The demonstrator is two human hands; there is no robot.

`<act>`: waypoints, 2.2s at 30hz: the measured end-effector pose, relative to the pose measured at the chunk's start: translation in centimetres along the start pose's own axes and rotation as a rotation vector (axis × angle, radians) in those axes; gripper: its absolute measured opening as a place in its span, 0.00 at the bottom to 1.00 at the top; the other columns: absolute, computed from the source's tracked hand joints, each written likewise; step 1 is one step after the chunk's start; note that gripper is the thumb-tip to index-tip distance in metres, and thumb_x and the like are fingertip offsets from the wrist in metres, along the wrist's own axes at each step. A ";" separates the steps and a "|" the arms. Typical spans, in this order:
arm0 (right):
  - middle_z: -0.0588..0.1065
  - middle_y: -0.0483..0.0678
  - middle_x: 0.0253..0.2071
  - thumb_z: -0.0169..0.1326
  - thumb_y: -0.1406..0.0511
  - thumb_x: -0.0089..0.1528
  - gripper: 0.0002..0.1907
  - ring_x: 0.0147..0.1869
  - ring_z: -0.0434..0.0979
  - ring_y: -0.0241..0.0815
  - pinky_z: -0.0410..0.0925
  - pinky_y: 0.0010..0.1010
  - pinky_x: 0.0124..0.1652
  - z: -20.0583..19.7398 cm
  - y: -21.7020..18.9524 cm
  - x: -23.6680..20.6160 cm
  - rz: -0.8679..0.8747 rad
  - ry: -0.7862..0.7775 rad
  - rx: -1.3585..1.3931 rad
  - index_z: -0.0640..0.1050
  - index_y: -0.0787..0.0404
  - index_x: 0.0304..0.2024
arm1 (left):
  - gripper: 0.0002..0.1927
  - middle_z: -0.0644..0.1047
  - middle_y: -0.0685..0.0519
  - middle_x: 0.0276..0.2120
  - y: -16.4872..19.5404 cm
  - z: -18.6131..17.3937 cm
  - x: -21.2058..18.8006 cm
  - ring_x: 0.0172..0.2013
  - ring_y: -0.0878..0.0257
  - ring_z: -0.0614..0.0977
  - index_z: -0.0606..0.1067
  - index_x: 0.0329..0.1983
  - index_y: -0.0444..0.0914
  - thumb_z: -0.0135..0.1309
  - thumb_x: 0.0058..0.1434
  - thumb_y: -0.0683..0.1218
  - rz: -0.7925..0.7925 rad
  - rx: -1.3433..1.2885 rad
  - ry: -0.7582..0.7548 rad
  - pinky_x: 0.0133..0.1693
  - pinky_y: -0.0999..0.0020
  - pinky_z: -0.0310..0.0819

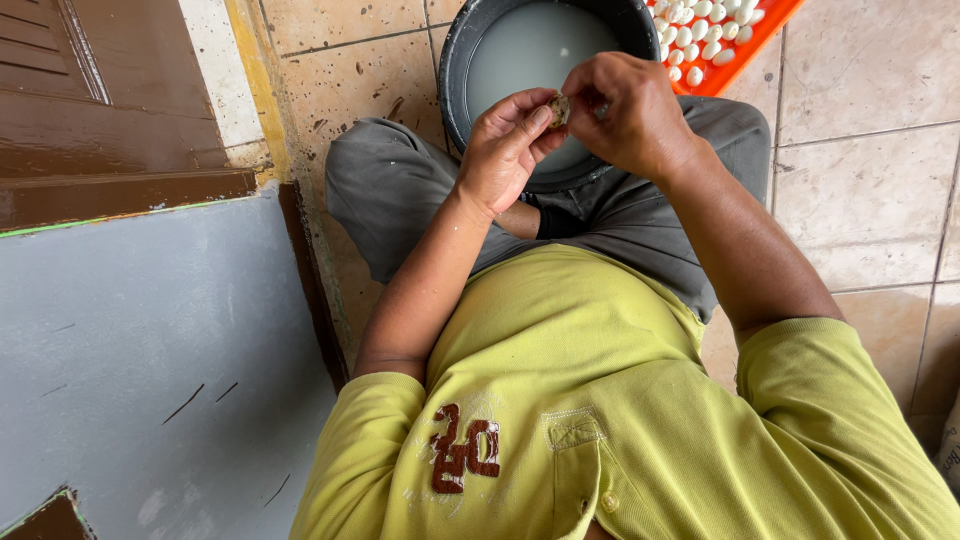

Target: The person sits on the floor and repeatedly peels small white eggs by hand, rinsing them in a black basin of water and placing the peeled eggs into an orange tray.

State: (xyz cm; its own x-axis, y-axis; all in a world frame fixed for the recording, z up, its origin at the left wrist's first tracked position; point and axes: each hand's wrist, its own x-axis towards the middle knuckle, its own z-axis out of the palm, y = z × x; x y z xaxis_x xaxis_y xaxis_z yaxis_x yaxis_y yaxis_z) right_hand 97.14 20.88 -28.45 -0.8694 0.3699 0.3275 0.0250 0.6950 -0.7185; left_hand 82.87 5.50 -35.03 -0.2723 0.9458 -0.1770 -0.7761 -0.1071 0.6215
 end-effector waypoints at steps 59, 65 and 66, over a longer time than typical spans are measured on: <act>0.79 0.50 0.42 0.63 0.75 0.65 0.10 0.44 0.81 0.48 0.75 0.37 0.44 -0.2 0.2 -0.5 -0.219 0.026 -0.227 0.76 0.64 0.46 | 0.17 0.79 0.44 0.53 -0.9 0.3 0.2 0.56 0.57 0.81 0.72 0.64 0.28 0.50 0.76 0.41 0.053 0.077 -0.040 0.64 0.55 0.78; 0.77 0.49 0.34 0.64 0.75 0.62 0.10 0.38 0.81 0.46 0.74 0.34 0.38 -0.4 0.0 -0.4 -0.111 -0.004 -0.212 0.77 0.64 0.43 | 0.17 0.79 0.43 0.54 -1.3 0.7 0.3 0.57 0.56 0.81 0.72 0.64 0.28 0.50 0.76 0.41 0.051 0.046 -0.046 0.65 0.56 0.77; 0.77 0.50 0.36 0.63 0.75 0.63 0.09 0.39 0.82 0.44 0.76 0.32 0.39 -0.5 0.0 -0.4 -0.073 -0.008 -0.162 0.77 0.64 0.44 | 0.17 0.79 0.44 0.54 -1.3 0.7 0.2 0.57 0.56 0.81 0.72 0.64 0.28 0.50 0.76 0.41 0.047 0.043 -0.048 0.65 0.56 0.77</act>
State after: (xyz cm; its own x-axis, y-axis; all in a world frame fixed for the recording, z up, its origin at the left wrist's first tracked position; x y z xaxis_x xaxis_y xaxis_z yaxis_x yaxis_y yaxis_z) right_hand 97.73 21.01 -28.27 -0.8755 0.3107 0.3700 0.0403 0.8102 -0.5848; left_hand 84.17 6.09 -35.33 -0.2789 0.9539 -0.1106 -0.7376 -0.1390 0.6608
